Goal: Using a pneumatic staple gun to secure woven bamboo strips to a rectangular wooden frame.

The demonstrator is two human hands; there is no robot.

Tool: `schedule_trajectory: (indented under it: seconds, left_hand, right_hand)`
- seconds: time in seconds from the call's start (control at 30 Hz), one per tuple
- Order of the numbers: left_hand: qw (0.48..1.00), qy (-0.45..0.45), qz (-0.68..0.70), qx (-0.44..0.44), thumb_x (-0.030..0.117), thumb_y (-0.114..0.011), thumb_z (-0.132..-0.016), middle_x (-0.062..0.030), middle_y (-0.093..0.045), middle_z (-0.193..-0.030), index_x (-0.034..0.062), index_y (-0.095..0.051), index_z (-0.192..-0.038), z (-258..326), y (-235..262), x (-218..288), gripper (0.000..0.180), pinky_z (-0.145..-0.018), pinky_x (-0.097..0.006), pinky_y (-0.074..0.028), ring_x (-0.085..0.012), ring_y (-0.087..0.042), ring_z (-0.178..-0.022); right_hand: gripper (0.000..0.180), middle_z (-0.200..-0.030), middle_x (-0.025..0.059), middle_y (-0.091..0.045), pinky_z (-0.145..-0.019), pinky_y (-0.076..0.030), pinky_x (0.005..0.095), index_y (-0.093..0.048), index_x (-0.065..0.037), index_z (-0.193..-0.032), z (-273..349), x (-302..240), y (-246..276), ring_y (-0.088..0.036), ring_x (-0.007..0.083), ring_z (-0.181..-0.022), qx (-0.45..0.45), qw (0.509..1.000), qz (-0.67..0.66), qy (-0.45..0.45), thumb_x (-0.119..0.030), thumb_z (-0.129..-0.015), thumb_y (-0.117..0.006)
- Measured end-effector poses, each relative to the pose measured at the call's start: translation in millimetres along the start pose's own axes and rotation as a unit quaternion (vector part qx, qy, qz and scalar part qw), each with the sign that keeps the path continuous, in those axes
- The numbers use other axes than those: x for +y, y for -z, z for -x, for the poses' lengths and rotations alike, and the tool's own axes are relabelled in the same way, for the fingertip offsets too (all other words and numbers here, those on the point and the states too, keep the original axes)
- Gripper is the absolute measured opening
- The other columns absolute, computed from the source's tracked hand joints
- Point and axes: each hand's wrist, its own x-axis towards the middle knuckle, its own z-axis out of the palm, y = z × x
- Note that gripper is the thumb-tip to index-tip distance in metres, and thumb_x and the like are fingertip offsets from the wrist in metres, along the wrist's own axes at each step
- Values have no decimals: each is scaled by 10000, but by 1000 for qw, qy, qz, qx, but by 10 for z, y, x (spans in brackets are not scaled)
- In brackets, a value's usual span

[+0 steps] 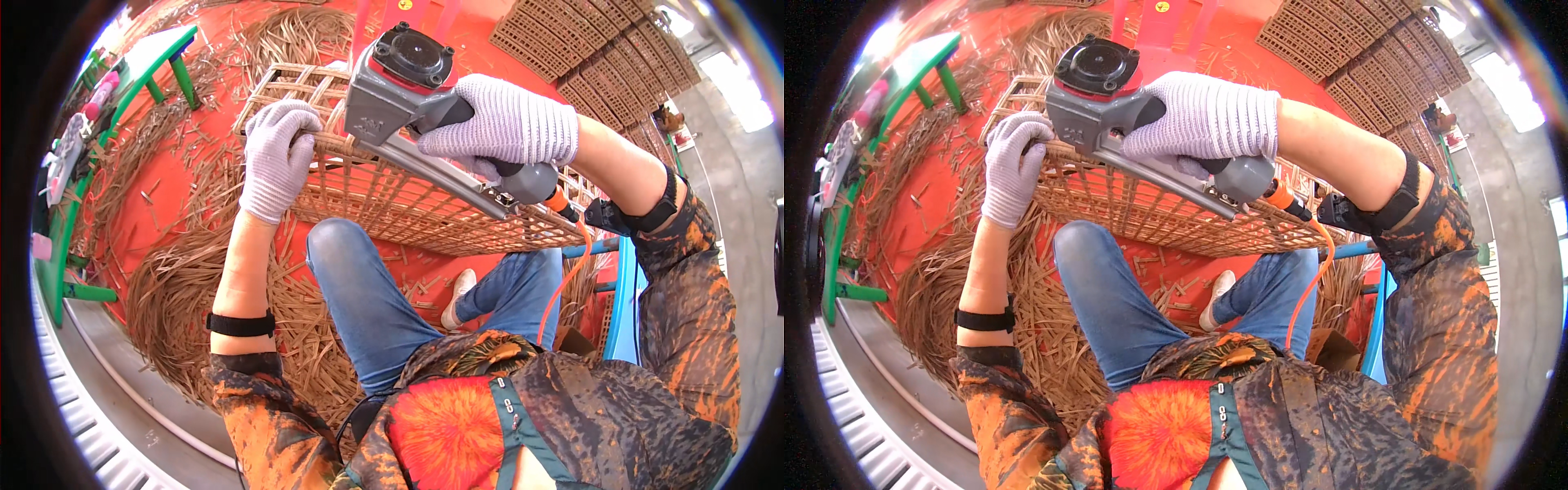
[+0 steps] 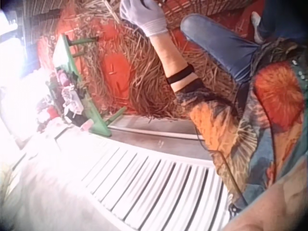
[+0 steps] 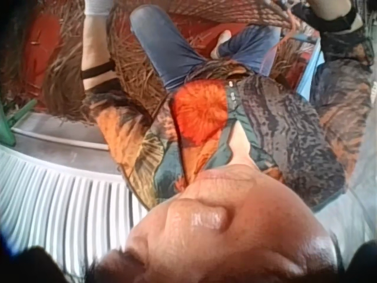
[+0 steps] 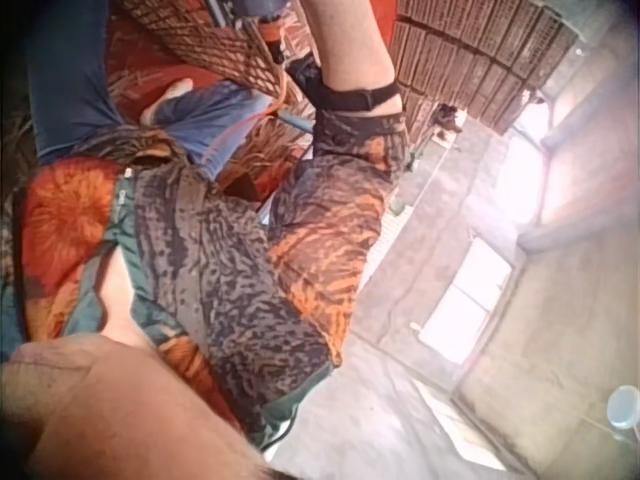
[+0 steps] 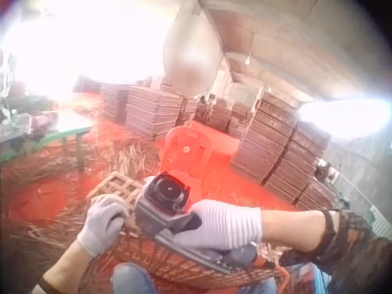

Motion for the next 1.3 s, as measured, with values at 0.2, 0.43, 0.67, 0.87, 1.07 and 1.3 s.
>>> schedule_trajectory:
  seconds: [0.2, 0.43, 0.67, 0.87, 1.07, 1.3]
  left_hand:
    - [1000, -9, 11, 2, 11, -600, -786, -137, -676, -1018, 18, -646, -903, -17, -58, -40, 126, -960, -410, -465, -320, -644, -1023]
    - [1000, -2, 16, 5, 60, -623, -775, -93, -695, -1021, 70, -665, -893, 8, -27, -2, 126, -959, -426, -449, -315, -647, -1012]
    - [998, 18, -27, -47, 111, -776, -729, -17, -681, -1129, 169, -733, -959, -31, 26, 188, 241, -1077, -451, -357, -288, -584, -1180]
    - [992, 40, -110, -55, 123, -840, -638, 1, -665, -1212, 183, -755, -971, 34, -118, 274, 349, -1149, -468, -309, -244, -549, -1263]
    - [993, 15, -101, -62, 60, -821, -648, -33, -664, -1248, 125, -751, -1100, 56, -120, 260, 462, -1096, -406, -376, -259, -566, -1234]
    - [993, -13, -46, -107, 31, -801, -736, -88, -662, -1251, 96, -692, -1245, -164, -262, 800, 524, -1057, -420, -447, -299, -577, -1232]
  right_hand:
    - [300, -641, 16, -647, -487, -510, 253, -710, 2, -862, -29, 59, 1, -621, 83, -513, 2, 999, -44, -11, -287, -938, -728]
    - [374, -570, 35, -622, -499, -483, 291, -688, -28, -744, -97, 80, 47, -598, 97, -483, -41, 999, -5, -27, -341, -947, -664]
    - [257, -586, 5, -585, -475, -473, 254, -671, -18, -841, 101, 119, 130, -570, 75, -485, -10, 998, -63, -24, -253, -942, -694]
    - [238, -609, -5, -589, -469, -476, 243, -673, -10, -997, 549, 501, 192, -560, 64, -482, 72, 987, -139, -30, -238, -946, -721]
    - [289, -667, -8, -619, -482, -502, 242, -672, -6, -1079, 818, 753, 185, -598, 57, -526, 114, 981, -141, -65, -247, -936, -745]
    - [292, -659, 16, -645, -495, -473, 266, -681, -29, -1086, 969, 1005, 121, -604, 74, -529, 50, 995, -41, -79, -257, -921, -758]
